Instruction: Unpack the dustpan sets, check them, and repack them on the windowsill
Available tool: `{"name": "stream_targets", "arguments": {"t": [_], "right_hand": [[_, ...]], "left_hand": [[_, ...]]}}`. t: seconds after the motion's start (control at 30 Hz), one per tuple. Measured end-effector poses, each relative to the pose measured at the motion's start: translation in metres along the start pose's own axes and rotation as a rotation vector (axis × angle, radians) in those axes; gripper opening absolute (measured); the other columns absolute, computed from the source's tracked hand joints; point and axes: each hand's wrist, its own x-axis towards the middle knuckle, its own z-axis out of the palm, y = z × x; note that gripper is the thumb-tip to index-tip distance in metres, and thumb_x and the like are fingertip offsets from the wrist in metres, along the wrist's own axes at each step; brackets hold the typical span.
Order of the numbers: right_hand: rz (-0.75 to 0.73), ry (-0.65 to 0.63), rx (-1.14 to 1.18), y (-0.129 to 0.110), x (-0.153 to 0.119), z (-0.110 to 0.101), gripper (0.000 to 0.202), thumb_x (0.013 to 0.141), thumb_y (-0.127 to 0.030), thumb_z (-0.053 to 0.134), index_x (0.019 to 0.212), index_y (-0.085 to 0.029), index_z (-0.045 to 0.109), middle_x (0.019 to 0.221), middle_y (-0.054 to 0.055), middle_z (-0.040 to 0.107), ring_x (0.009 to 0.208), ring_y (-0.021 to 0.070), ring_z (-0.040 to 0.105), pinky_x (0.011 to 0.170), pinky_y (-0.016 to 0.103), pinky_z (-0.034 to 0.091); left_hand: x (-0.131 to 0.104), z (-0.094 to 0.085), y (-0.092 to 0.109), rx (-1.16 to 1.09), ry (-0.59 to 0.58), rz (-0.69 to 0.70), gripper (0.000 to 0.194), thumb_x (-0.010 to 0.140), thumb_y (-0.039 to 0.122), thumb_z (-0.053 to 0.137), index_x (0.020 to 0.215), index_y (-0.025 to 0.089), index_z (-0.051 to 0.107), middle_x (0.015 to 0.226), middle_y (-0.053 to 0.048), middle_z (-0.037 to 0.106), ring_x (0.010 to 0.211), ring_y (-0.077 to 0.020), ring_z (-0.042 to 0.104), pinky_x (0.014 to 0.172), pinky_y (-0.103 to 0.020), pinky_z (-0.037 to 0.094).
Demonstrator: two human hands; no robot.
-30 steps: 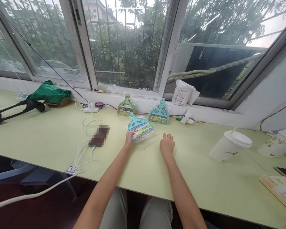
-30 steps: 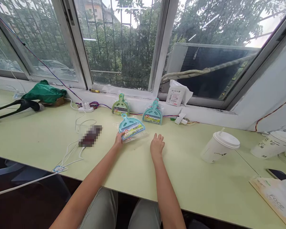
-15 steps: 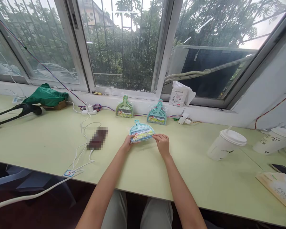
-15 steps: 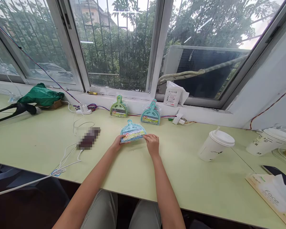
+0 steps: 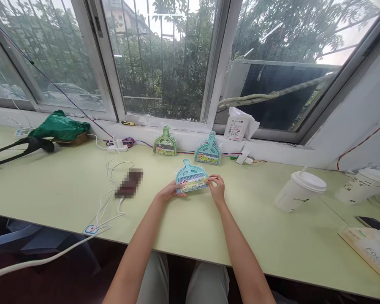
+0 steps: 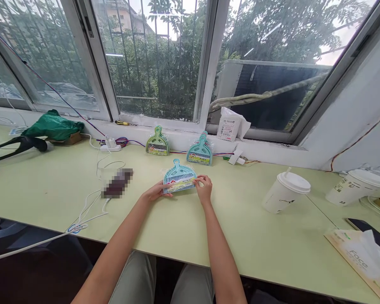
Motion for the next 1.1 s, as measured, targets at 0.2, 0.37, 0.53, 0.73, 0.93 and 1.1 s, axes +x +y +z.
{"name": "stream_targets", "arguments": {"t": [0.2, 0.37, 0.53, 0.73, 0.93, 1.1], "right_hand": [[0.207, -0.013, 0.178, 0.004, -0.004, 0.008, 0.029, 0.073, -0.038, 0.063, 0.094, -0.019, 0.070, 0.121, 0.012, 0.057, 0.093, 0.0195, 0.059, 0.077, 0.034, 0.049], [0.556, -0.100, 0.486, 0.016, -0.003, 0.013, 0.059, 0.054, -0.034, 0.076, 0.109, -0.016, 0.064, 0.099, 0.008, 0.071, 0.084, 0.0208, 0.064, 0.076, 0.038, 0.052], [0.587, 0.013, 0.623, 0.021, 0.001, 0.013, 0.054, 0.045, -0.032, 0.080, 0.094, -0.015, 0.066, 0.080, 0.005, 0.073, 0.074, 0.0207, 0.066, 0.073, 0.038, 0.053], [0.423, 0.087, 0.263, 0.027, 0.007, 0.014, 0.043, 0.060, -0.045, 0.070, 0.092, -0.018, 0.060, 0.085, 0.010, 0.073, 0.074, 0.0212, 0.066, 0.070, 0.034, 0.051], [0.299, 0.207, 0.086, 0.059, 0.042, 0.024, 0.031, 0.068, -0.046, 0.060, 0.084, -0.019, 0.058, 0.080, 0.009, 0.071, 0.074, 0.0226, 0.065, 0.070, 0.034, 0.049], [0.219, 0.273, -0.054, 0.096, 0.081, 0.041, 0.029, 0.075, -0.042, 0.054, 0.087, -0.016, 0.060, 0.086, 0.010, 0.067, 0.070, 0.0202, 0.064, 0.068, 0.032, 0.047]], "left_hand": [[0.001, 0.001, -0.003, 0.074, -0.028, 0.018, 0.065, 0.071, 0.037, 0.076, 0.127, 0.021, 0.047, 0.106, -0.014, 0.065, 0.063, -0.0172, 0.068, 0.059, -0.030, 0.057], [0.002, 0.006, -0.001, 0.037, 0.010, 0.000, 0.060, 0.075, 0.057, 0.063, 0.119, 0.017, 0.055, 0.102, -0.016, 0.067, 0.061, -0.0200, 0.068, 0.058, -0.033, 0.056], [0.011, 0.011, -0.006, 0.149, 0.122, 0.163, 0.063, 0.071, 0.047, 0.071, 0.126, 0.023, 0.051, 0.103, -0.011, 0.067, 0.075, -0.0210, 0.067, 0.068, -0.034, 0.053], [0.050, 0.011, -0.017, 0.672, 0.602, 0.434, 0.024, 0.072, 0.029, 0.069, 0.095, 0.026, 0.063, 0.080, -0.005, 0.065, 0.091, -0.0275, 0.060, 0.083, -0.035, 0.043], [0.108, 0.010, -0.008, 0.898, 0.585, 0.493, 0.010, 0.079, 0.027, 0.063, 0.085, 0.020, 0.060, 0.094, -0.008, 0.061, 0.095, -0.0252, 0.056, 0.082, -0.032, 0.041], [0.161, 0.003, -0.005, 1.001, 0.670, 0.501, 0.014, 0.084, 0.021, 0.055, 0.098, 0.019, 0.057, 0.109, -0.010, 0.053, 0.093, -0.0209, 0.057, 0.078, -0.030, 0.043]]}}
